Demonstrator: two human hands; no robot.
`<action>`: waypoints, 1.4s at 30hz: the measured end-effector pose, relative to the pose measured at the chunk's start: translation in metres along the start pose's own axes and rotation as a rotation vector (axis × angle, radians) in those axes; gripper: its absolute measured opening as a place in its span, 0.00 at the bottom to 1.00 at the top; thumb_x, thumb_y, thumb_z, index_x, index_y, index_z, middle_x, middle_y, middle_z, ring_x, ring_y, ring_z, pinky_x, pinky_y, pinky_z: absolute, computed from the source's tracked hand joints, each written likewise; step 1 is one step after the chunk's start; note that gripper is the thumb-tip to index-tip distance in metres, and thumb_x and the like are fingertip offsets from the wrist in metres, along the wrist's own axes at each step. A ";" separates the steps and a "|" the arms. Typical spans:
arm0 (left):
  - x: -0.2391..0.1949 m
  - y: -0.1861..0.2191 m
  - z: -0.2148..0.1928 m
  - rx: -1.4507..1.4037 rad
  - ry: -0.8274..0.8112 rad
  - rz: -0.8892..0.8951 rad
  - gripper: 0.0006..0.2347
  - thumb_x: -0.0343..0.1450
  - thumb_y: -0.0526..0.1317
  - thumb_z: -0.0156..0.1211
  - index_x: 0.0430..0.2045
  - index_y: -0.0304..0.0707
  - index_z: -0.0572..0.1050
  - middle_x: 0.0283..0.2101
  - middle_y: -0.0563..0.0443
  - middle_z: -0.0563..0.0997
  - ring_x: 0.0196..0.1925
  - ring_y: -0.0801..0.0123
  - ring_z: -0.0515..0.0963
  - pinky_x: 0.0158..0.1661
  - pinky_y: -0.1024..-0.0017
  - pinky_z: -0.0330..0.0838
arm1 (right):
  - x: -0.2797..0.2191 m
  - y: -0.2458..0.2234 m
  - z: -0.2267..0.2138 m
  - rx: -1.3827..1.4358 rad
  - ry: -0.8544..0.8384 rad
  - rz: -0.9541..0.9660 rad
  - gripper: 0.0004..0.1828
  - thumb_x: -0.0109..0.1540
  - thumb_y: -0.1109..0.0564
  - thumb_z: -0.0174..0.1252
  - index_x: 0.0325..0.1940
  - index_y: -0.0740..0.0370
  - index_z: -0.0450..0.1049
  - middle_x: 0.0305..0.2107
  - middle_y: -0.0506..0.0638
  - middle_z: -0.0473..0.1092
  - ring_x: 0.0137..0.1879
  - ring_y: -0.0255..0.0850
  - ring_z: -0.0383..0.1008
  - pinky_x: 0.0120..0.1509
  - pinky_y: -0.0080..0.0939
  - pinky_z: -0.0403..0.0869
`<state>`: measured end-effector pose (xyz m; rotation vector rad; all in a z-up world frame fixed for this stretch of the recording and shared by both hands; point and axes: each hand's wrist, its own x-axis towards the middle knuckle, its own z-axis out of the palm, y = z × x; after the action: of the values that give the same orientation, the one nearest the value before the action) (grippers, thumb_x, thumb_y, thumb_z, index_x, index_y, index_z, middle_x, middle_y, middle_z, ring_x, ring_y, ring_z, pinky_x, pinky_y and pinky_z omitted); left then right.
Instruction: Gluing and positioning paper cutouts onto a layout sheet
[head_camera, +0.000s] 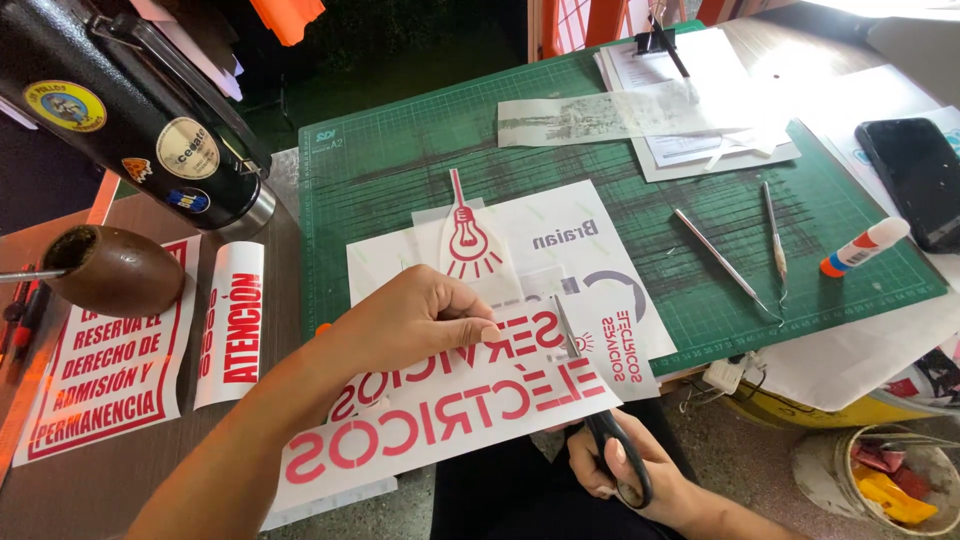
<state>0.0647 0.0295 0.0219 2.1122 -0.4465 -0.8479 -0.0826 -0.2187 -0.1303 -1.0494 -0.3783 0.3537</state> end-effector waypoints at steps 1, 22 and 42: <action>0.002 -0.002 0.000 -0.002 -0.001 -0.002 0.11 0.70 0.47 0.64 0.34 0.42 0.89 0.17 0.59 0.78 0.12 0.82 0.64 0.17 0.80 0.54 | -0.002 0.006 -0.002 0.001 0.000 0.003 0.41 0.65 0.27 0.54 0.45 0.76 0.69 0.12 0.47 0.57 0.16 0.33 0.49 0.20 0.34 0.51; -0.026 -0.024 -0.046 -0.384 0.833 0.140 0.11 0.76 0.44 0.58 0.42 0.39 0.82 0.29 0.52 0.85 0.24 0.75 0.81 0.23 0.80 0.76 | -0.008 -0.042 -0.013 -0.912 0.712 -0.157 0.15 0.54 0.65 0.63 0.25 0.58 0.61 0.55 0.59 0.78 0.47 0.36 0.81 0.46 0.37 0.75; 0.005 -0.084 -0.049 -0.283 1.112 0.546 0.04 0.78 0.36 0.50 0.45 0.41 0.66 0.37 0.45 0.86 0.39 0.67 0.87 0.40 0.74 0.80 | 0.170 -0.140 -0.042 -1.175 0.681 -0.342 0.10 0.63 0.66 0.68 0.49 0.58 0.80 0.42 0.49 0.80 0.44 0.36 0.83 0.44 0.34 0.80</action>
<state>0.1043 0.1058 -0.0241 1.7280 -0.2383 0.5605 0.1009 -0.2369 -0.0024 -2.1090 -0.1071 -0.6305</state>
